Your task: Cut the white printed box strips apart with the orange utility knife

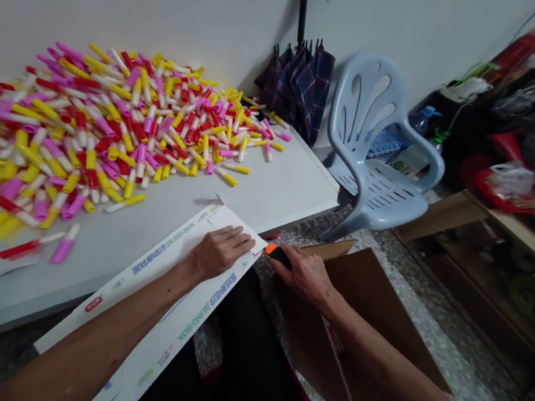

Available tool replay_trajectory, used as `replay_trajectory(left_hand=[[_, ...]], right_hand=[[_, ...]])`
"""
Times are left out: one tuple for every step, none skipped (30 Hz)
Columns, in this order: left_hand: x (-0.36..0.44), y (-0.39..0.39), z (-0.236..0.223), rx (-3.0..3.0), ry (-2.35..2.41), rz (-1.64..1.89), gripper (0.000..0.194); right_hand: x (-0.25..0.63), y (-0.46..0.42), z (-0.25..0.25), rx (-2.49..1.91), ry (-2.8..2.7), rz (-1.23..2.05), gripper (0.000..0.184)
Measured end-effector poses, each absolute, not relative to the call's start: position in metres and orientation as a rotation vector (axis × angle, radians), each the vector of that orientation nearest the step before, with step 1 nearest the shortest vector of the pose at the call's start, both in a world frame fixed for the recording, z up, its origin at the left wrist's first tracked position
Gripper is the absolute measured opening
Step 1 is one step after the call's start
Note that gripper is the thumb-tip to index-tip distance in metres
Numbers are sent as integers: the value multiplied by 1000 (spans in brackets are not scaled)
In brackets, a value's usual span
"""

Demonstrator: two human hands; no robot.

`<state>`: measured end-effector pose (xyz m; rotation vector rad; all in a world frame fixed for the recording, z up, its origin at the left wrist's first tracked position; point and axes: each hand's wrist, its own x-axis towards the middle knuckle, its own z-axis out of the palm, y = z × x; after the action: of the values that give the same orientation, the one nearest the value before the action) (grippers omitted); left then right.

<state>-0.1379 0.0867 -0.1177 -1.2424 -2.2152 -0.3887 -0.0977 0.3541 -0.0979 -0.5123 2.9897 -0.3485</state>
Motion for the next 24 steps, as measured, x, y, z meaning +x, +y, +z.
replay_trajectory(left_hand=[[-138,87,-118,-1244,-2215,-398,24],[-138,86,-118,-1246,-2216,-403,25],[-137,86,-118,-1247,-2216,-406,25],[-138,86,-117,-1246,-2216,-405,25],[-138,86,-116,-1247,-2212,-400,24],[-139,87,-115,-1250,-2206,-393,24],[-141,88,-114,-1254,-2197,-389,24],[-144,89,-112,-1266,-2188,-390,23],[-147,91,-111,-1285,-2180,-391,22],[-151,92,-110,-1315,-2173,-392,22],[-155,94,-110,-1350,-2169,-397,21],[-159,95,-110,-1384,-2168,-403,21],[-162,96,-110,-1411,-2166,-411,21],[-165,96,-110,-1426,-2161,-422,21],[-167,97,-111,-1430,-2155,-433,21],[-168,97,-111,-1428,-2153,-440,20],[-168,96,-111,-1423,-2153,-443,20],[-168,96,-112,-1422,-2156,-441,20],[-167,95,-112,-1425,-2165,-439,20],[-167,95,-111,-1427,-2176,-438,20],[-166,95,-111,-1426,-2186,-438,20],[-166,95,-111,-1424,-2191,-440,20],[-166,95,-112,-1421,-2193,-444,20],[-166,95,-112,-1418,-2193,-451,20]], right_hand=[[-98,352,-95,-515,2986,-329,42],[-99,350,-92,-524,2981,-312,42],[-100,348,-89,-534,2974,-301,41],[-102,346,-86,-546,2962,-300,40],[-104,345,-83,-556,2950,-307,39],[-105,344,-81,-559,2942,-320,38],[-107,343,-80,-556,2937,-333,37],[-107,344,-79,-547,2936,-343,37],[-108,345,-80,-535,2940,-349,37],[-108,347,-80,-518,2948,-349,38],[-107,348,-81,-496,2959,-343,39],[-106,350,-81,-474,2967,-335,40],[-105,350,-82,-453,2971,-326,41],[-103,350,-81,-435,2971,-315,41],[-102,350,-80,-419,2967,-301,41],[-101,349,-79,-405,2961,-285,41],[-100,348,-78,-392,2957,-267,40],[-100,347,-77,-381,2955,-250,40],[-100,347,-76,-376,2956,-241,41],[-100,347,-76,-379,2958,-244,41],[-101,349,-76,-390,2958,-260,41],[-102,351,-77,-406,2953,-284,42],[-102,353,-77,-420,2949,-311,42],[-103,356,-78,-433,2945,-337,42]])
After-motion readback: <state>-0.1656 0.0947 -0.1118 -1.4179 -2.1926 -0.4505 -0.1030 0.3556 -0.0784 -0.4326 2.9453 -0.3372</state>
